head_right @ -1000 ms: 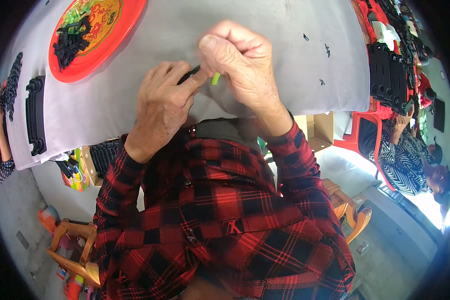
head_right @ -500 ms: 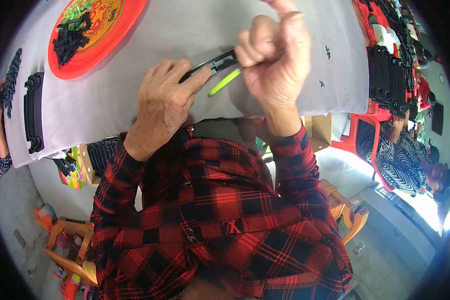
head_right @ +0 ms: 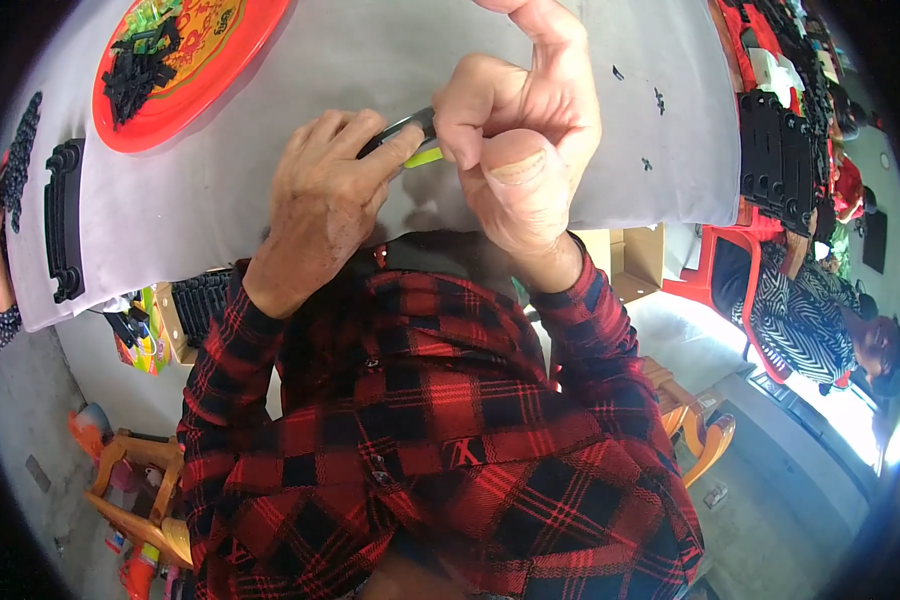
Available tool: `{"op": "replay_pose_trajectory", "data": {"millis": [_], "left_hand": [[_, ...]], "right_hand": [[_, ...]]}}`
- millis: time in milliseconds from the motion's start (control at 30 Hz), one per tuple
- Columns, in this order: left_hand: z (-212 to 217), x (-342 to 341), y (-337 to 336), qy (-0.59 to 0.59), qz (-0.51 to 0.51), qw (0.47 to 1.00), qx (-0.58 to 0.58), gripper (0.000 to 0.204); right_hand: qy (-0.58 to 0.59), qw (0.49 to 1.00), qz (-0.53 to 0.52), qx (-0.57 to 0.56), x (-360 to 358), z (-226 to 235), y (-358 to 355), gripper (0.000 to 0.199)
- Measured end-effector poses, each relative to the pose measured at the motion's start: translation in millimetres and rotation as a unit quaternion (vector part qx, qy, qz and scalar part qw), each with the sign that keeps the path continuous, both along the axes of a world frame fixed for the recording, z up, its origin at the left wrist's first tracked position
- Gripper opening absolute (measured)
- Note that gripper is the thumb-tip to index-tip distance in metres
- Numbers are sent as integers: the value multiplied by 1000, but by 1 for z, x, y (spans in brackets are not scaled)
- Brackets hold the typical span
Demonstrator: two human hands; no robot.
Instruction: The person assembles spirit levels by inserting green vials into black plastic housings, securing them with a small hand tool, and placing the assembled pieces into a cardboard box.
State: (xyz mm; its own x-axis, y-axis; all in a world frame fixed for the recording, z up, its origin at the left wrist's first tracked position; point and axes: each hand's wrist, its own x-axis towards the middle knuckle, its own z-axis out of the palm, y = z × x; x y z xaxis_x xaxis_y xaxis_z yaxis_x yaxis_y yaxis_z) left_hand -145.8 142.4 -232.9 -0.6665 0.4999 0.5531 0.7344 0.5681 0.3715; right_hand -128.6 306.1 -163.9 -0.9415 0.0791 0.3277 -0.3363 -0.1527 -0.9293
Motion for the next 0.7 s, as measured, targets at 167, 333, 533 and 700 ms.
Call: {"op": "replay_pose_trajectory", "data": {"millis": [167,333,533,700], "left_hand": [[0,1,-1,0,-1,1000,2,29],[3,1,-2,-17,-6,1000,-16,28],[-4,-1,-1,7,-9,1000,-5,27],[-1,1,-4,-19,0,1000,-9,31]], "right_hand": [[5,999,4,41,0,2,-12,106],[41,981,101,-159,-6,-34,-12,41],[14,989,75,-128,-9,-55,-6,28],[-24,976,99,-191,-28,-20,13,68]]}}
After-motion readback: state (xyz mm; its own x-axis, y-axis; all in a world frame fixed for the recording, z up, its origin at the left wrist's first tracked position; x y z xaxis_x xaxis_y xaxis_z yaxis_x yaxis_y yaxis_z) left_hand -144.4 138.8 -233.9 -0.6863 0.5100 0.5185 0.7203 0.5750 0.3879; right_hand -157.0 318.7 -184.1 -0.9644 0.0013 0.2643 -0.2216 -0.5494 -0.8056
